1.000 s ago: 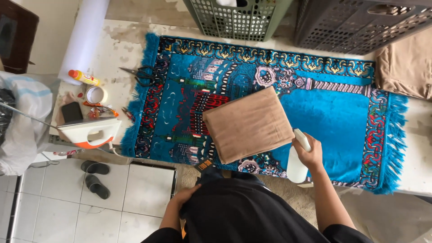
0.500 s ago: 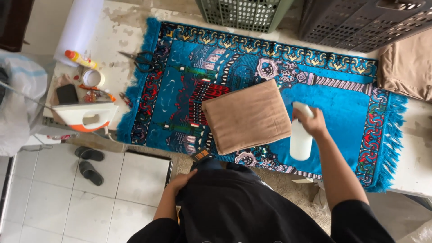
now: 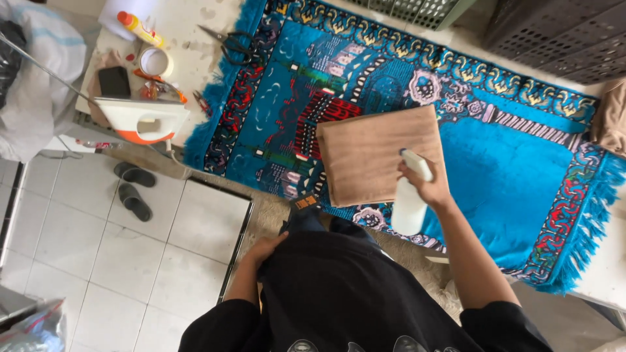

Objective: The person is ironing a pair of folded brown pants on a flat surface, using a spray bottle to dampen the fabric before pressing it with an iron.

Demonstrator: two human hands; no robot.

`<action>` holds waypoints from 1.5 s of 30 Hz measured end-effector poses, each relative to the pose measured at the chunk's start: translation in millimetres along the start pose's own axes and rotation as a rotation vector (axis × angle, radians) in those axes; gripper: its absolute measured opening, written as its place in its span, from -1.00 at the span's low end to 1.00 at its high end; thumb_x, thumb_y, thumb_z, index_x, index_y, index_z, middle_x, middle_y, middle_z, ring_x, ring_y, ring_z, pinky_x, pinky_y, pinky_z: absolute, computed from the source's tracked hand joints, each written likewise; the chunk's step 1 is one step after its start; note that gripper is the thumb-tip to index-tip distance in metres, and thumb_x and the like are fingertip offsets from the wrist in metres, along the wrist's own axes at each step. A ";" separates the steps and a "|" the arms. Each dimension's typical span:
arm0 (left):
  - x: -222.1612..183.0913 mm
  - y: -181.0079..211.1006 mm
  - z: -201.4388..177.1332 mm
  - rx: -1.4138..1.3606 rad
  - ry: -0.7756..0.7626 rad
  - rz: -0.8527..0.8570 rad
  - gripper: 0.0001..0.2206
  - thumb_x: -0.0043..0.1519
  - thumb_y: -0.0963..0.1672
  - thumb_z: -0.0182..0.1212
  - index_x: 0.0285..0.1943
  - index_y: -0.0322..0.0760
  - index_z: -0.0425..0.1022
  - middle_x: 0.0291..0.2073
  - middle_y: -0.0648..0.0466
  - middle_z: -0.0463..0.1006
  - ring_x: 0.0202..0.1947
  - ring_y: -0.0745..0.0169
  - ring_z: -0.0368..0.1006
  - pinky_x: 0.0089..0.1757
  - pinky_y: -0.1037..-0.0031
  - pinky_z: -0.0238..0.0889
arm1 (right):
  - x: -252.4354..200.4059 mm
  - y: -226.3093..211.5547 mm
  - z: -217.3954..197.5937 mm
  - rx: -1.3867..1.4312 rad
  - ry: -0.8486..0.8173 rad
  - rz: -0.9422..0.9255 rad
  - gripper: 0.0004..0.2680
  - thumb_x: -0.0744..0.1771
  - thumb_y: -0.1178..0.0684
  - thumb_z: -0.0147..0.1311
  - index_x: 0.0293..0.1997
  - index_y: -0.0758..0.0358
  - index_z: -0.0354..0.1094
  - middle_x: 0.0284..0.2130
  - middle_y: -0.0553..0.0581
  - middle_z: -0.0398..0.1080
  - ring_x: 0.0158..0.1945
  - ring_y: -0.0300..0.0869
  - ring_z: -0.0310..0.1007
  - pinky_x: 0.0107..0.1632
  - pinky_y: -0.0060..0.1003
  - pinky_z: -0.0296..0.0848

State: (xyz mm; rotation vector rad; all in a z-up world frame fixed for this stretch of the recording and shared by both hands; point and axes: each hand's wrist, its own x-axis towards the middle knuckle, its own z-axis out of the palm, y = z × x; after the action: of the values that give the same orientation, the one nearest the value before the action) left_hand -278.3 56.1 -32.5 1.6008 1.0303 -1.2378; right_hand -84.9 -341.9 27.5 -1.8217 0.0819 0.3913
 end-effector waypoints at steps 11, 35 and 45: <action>29.8 -35.1 -34.9 -0.122 0.078 0.057 -0.08 -0.01 0.33 0.36 0.20 -0.51 0.55 0.13 -0.37 0.53 0.19 -0.32 0.45 0.14 -0.02 0.34 | -67.6 21.7 59.6 -0.413 -0.186 -0.138 -0.81 0.19 -0.07 0.30 -0.27 0.13 0.50 -0.51 0.22 0.54 -0.38 0.11 0.56 -0.24 -0.05 0.47; 67.6 10.1 -140.5 0.157 -0.067 0.132 -0.14 -0.04 0.27 0.45 0.10 -0.57 0.58 0.08 -0.39 0.54 0.15 -0.27 0.48 0.09 0.07 0.40 | -130.5 73.0 47.1 -0.416 0.462 0.266 -0.80 0.25 -0.02 0.28 -0.12 0.17 0.53 -0.32 0.30 0.53 -0.18 0.13 0.53 -0.05 0.03 0.38; 78.8 0.9 -127.6 0.138 -0.096 0.111 -0.17 0.02 0.27 0.41 0.12 -0.54 0.58 0.11 -0.36 0.54 0.17 -0.24 0.47 0.09 0.10 0.41 | -115.4 27.9 103.2 -0.259 0.096 0.100 -0.81 0.12 0.00 0.40 -0.29 0.06 0.59 -0.46 0.09 0.61 -0.34 -0.10 0.62 -0.15 -0.20 0.50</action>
State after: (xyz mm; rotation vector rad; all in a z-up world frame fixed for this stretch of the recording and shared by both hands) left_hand -227.5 185.1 -89.7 1.6626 0.7998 -1.3196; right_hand -223.6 -269.1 13.1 -2.0976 0.1974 0.3990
